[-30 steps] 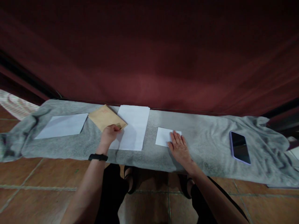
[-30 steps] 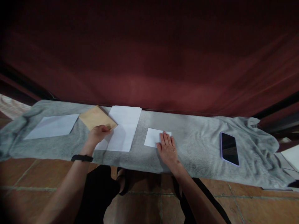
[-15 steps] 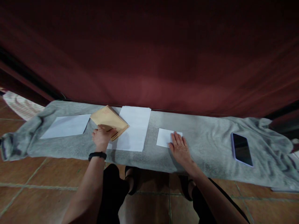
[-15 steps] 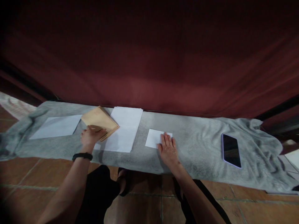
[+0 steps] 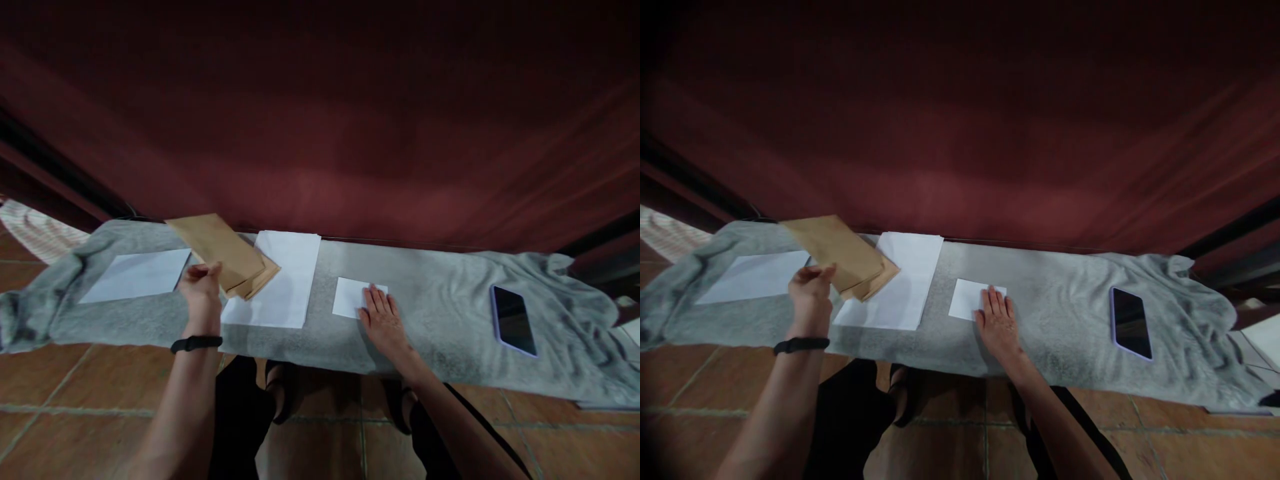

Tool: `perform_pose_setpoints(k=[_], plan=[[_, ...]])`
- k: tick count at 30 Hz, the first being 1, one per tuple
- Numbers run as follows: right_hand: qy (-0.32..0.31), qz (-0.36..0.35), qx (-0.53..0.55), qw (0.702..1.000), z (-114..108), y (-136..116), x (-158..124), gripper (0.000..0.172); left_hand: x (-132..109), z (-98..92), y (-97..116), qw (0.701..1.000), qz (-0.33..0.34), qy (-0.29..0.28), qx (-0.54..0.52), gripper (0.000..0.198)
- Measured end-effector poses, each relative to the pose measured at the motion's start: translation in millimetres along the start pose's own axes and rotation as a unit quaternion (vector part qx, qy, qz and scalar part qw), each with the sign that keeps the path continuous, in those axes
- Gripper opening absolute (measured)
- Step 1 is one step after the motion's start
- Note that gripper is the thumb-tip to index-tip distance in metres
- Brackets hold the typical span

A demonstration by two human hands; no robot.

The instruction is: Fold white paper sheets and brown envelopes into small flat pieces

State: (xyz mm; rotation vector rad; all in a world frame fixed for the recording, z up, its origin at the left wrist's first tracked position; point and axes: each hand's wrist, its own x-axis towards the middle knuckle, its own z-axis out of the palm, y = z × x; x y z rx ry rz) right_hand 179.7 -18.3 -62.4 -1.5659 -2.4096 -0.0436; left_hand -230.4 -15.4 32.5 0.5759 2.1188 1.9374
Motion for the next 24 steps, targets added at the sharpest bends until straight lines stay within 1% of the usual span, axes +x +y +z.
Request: perform_pose_setpoints(k=[1,3,4,6,8,11,14,16,20,24], plan=[[0.0,0.0,0.0,1.0,-0.3,-0.3,0.3,0.056,-6.7,7.1,5.3,1.0,-0.007,-0.001,-0.024,0.031],[0.001,0.001,-0.001,1.0,-0.5,-1.2,0.8,0.056,-24.7,22.9,12.4,0.998,-0.026,-0.041,-0.044,0.035],[0.003,0.002,-0.002,1.0,-0.4,-1.8,0.9,0.055,-35.8,31.1,13.9,0.995,-0.044,-0.072,-0.059,0.039],[0.006,0.005,-0.004,1.0,-0.2,-2.8,1.2,0.055,-61.5,47.1,13.7,0.965,-0.132,-0.176,-0.142,0.045],[0.006,0.009,-0.004,1.0,-0.5,-3.5,2.0,0.055,-89.6,61.3,10.4,0.934,-0.193,-0.238,-0.184,0.048],[-0.001,0.014,0.003,1.0,-2.5,-4.1,5.3,0.055,-129.7,76.7,3.0,0.901,-0.238,-0.314,-0.182,0.049],[-0.011,0.01,0.025,1.0,-5.1,-7.4,9.3,0.054,-158.8,85.0,-4.6,0.881,-0.275,-0.349,-0.159,0.049],[-0.017,-0.006,0.042,0.999,-6.0,-12.2,10.5,0.052,-169.6,88.0,-8.4,0.874,-0.291,-0.359,-0.152,0.049],[-0.017,-0.04,0.059,0.997,-4.8,-20.4,8.6,0.052,-176.2,90.9,-12.6,0.869,-0.303,-0.359,-0.157,0.048],[-0.008,-0.028,0.053,0.998,-3.5,-13.3,6.5,0.054,-174.5,91.9,-14.1,0.868,-0.306,-0.359,-0.155,0.045]])
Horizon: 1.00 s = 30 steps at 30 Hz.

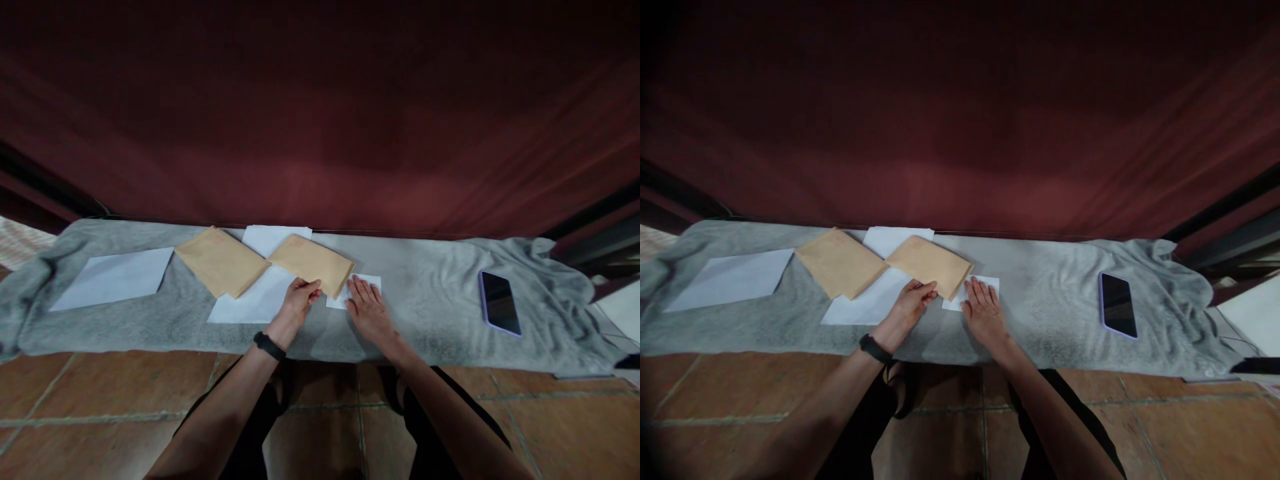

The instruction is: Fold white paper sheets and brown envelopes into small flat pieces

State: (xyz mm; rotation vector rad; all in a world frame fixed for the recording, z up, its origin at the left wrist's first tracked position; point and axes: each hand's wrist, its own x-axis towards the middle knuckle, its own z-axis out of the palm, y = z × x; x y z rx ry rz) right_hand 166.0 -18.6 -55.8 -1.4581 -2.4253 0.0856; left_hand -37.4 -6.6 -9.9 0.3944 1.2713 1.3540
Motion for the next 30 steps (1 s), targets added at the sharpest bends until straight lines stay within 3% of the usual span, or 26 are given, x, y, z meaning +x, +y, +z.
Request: perform_pose_setpoints(k=[8,19,22,24,26,28,30], plan=[[0.02,0.02,-0.018,0.999,2.1,16.7,-4.5,0.058,12.3,-7.5,12.0,0.998,0.042,0.031,-0.027,0.038],[0.014,0.025,-0.012,0.999,4.1,16.1,-4.4,0.057,8.3,-4.7,-0.2,0.987,0.078,0.076,-0.115,0.022],[0.013,0.027,-0.017,0.999,4.1,14.9,-4.2,0.058,1.8,-3.7,-4.5,0.989,0.104,0.072,-0.073,0.016],[0.015,0.028,-0.02,0.999,4.2,14.0,-4.3,0.058,-6.4,0.7,-12.9,0.985,0.165,0.04,0.029,0.007],[0.016,0.029,-0.023,0.999,4.5,13.1,-4.3,0.058,-16.7,7.0,-24.9,0.944,0.253,-0.049,0.207,0.008],[0.013,0.027,-0.028,0.999,4.7,12.4,-4.5,0.058,-26.3,12.3,-38.5,0.837,0.331,-0.149,0.409,0.023],[0.007,0.024,-0.033,0.999,4.6,12.3,-4.6,0.056,-32.5,14.7,-51.0,0.71,0.379,-0.188,0.563,0.042]])
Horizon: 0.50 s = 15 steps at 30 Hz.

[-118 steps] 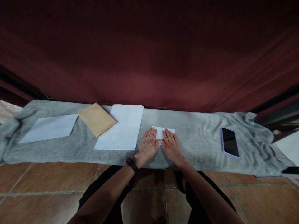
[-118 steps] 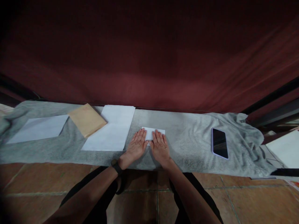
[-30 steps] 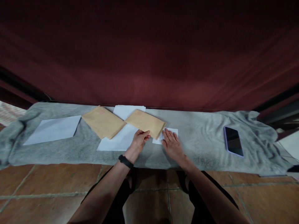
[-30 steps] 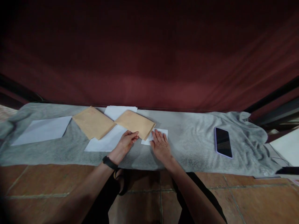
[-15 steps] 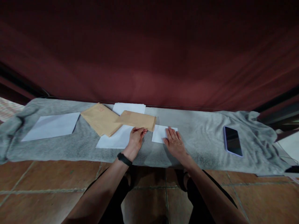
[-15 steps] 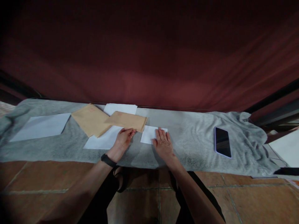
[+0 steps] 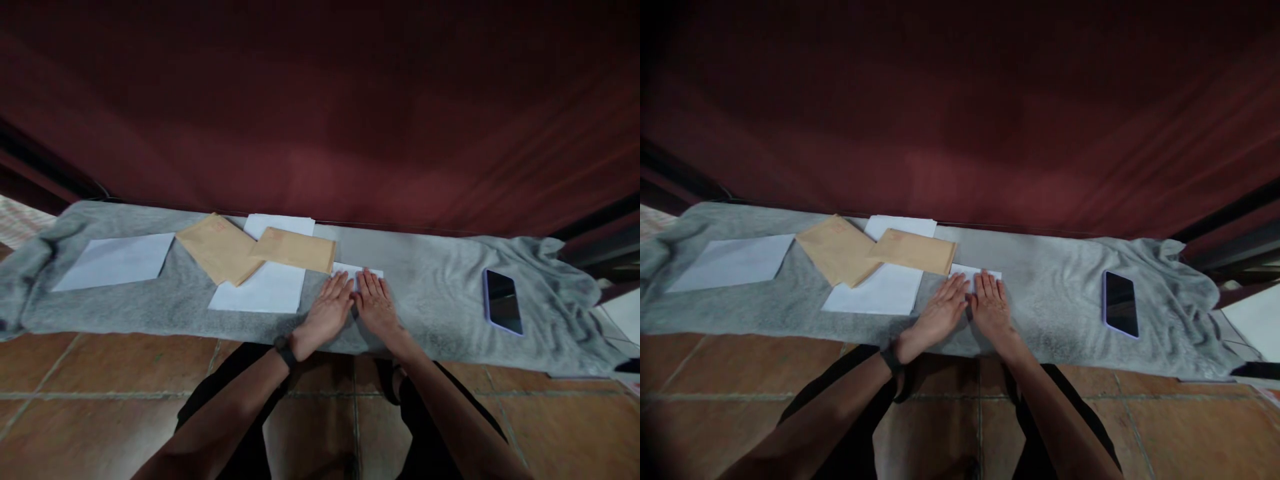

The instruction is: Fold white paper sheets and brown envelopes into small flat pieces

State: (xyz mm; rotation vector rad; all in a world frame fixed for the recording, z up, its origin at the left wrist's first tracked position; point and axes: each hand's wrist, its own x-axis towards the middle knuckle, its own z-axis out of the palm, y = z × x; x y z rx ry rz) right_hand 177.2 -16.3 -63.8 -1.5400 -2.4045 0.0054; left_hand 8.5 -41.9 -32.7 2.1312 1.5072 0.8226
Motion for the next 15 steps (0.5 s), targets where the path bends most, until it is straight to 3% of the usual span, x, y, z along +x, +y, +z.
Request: perform_pose_setpoints(k=[2,5,15], plan=[[-0.005,-0.002,-0.004,1.0,-0.2,0.7,-0.3,0.056,-4.2,8.2,0.2,0.991,0.031,-0.044,0.121,0.053],[-0.003,-0.005,-0.004,1.0,-0.3,3.0,-1.3,0.055,-5.6,13.4,-4.6,0.977,0.037,-0.066,0.197,0.06],[0.018,0.03,-0.009,0.999,0.1,24.3,-7.3,0.059,-6.3,15.0,-5.8,0.975,0.013,-0.034,0.218,0.067]])
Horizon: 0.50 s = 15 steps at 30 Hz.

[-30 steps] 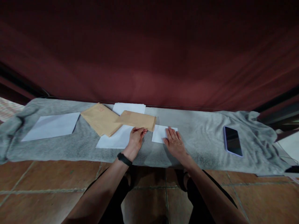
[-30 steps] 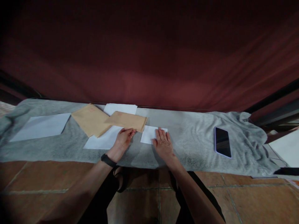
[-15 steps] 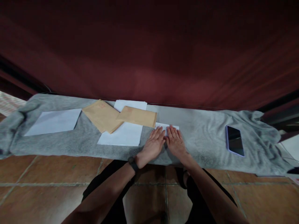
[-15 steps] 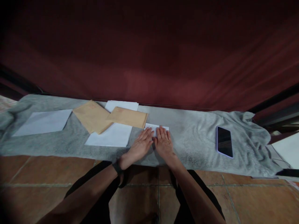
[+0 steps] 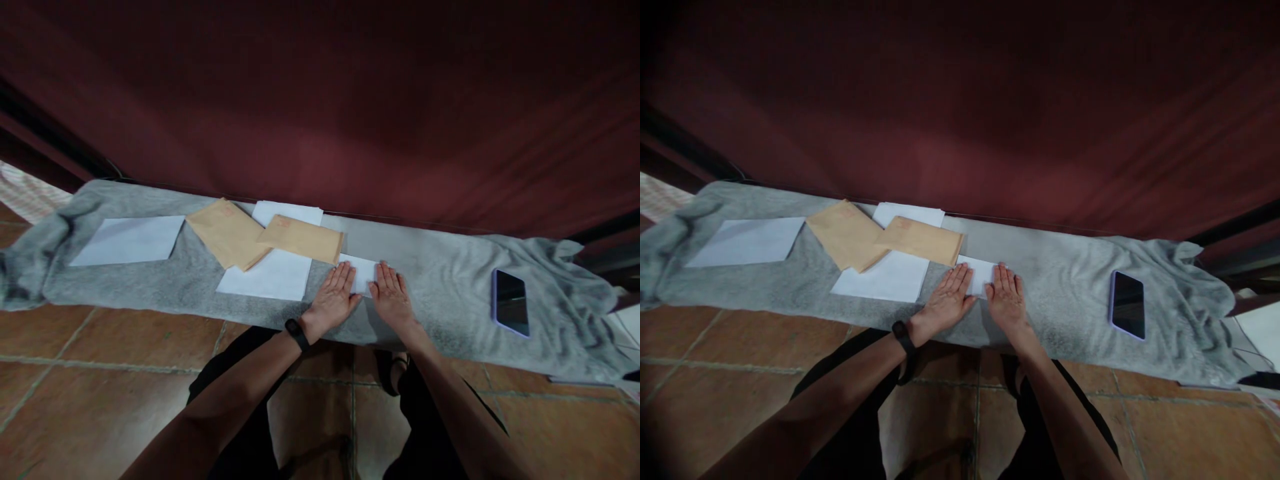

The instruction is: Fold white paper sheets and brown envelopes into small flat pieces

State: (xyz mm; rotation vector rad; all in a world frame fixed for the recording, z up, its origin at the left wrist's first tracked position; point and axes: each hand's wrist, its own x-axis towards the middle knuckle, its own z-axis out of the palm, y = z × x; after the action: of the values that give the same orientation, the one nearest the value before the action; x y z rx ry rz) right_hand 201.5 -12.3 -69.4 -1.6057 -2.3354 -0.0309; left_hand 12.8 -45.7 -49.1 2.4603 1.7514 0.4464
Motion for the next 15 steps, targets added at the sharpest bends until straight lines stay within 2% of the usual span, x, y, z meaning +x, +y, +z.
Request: perform_pose_setpoints(k=[7,11,15], plan=[[0.024,0.033,0.0,0.999,-4.5,22.5,-1.1,0.057,1.5,-1.5,2.4,1.0,-0.014,-0.01,0.015,0.068],[0.025,0.016,0.049,0.998,-5.3,5.9,2.1,0.055,5.2,-0.8,5.5,1.0,-0.013,0.0,0.015,0.063],[-0.02,-0.041,0.104,0.993,-2.9,-21.4,5.9,0.055,10.1,3.5,8.1,1.0,-0.001,0.017,0.009,0.058]])
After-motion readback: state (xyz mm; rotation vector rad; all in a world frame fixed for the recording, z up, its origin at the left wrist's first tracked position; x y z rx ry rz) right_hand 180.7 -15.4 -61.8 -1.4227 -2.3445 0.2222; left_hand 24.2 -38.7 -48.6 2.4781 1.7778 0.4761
